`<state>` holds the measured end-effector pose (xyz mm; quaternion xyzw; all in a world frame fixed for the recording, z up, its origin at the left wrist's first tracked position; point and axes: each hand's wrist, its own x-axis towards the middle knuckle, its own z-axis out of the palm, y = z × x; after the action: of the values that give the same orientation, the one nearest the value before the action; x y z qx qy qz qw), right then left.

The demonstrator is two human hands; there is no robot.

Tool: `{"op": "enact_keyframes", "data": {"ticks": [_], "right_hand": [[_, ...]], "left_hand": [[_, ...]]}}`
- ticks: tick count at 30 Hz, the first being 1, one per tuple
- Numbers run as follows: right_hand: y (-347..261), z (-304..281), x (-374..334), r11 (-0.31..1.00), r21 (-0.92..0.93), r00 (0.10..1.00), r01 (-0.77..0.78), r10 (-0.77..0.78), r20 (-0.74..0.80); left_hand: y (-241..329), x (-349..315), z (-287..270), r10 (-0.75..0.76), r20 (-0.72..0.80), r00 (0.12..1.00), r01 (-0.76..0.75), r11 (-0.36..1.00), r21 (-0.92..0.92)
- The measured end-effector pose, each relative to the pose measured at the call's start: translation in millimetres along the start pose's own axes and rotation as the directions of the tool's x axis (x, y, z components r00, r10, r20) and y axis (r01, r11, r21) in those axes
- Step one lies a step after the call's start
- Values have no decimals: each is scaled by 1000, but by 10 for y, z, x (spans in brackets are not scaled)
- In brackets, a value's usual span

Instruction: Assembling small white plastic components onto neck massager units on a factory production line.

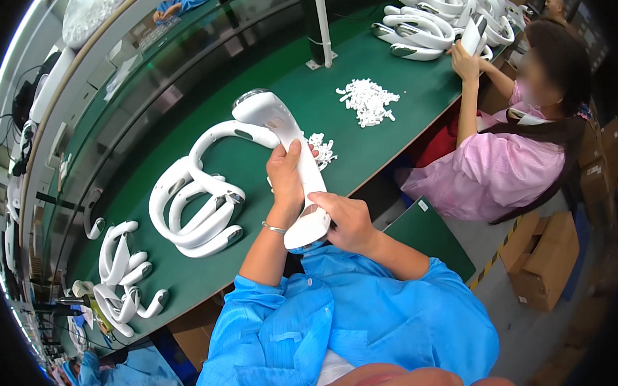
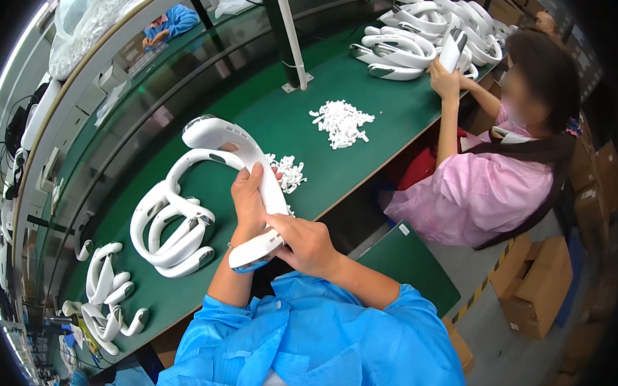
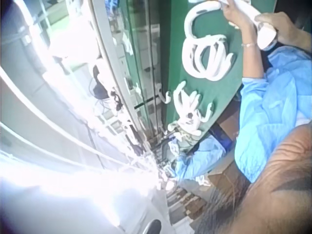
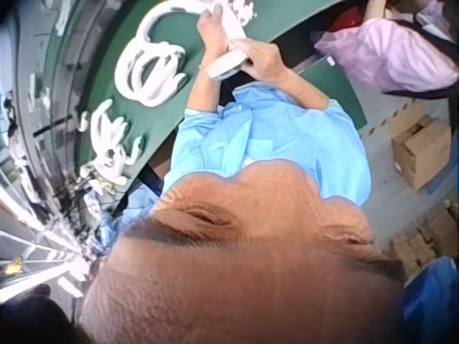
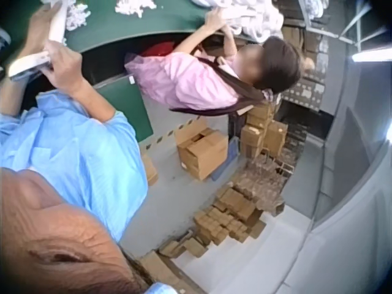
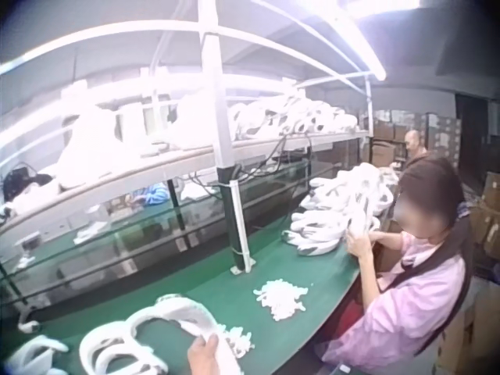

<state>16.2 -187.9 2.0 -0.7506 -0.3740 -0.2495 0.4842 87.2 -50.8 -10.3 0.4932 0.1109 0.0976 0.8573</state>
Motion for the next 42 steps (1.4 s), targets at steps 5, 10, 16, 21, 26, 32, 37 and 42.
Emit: {"op": "enact_keyframes", "data": {"ticks": [5,10,16,21,26,32,37,42], "right_hand": [[314,-210,289,988,76,978,-137,147,-148],[1149,-717,974,896,-395,936,-204,60,-348],[2650,-1382,1720,584,-700,883,-411,65,-464],[3647,-1681,2067,331,-747,812,-576,126,-571],[4194,-1817,2126,91,-747,743,-658,235,-626],[4416,-1935,2159,25,-711,693,-703,248,-677],[4292,-1976,2060,-38,-713,641,-700,407,-651],[3697,-1412,2078,241,-805,833,-541,283,-475]], "left_hand": [[237,105,275,67,-19,998,-58,952,302],[258,-329,-287,261,235,936,-351,671,653],[-32,-949,-1065,354,193,915,-330,384,862],[-102,-1057,-1155,421,166,892,-297,267,917],[-105,-992,-1102,446,350,824,-421,69,904],[-171,-946,-1148,423,273,864,-375,178,910],[-127,-950,-1122,387,260,885,-358,208,910],[-95,-973,-1182,389,267,882,-365,203,909]]}}
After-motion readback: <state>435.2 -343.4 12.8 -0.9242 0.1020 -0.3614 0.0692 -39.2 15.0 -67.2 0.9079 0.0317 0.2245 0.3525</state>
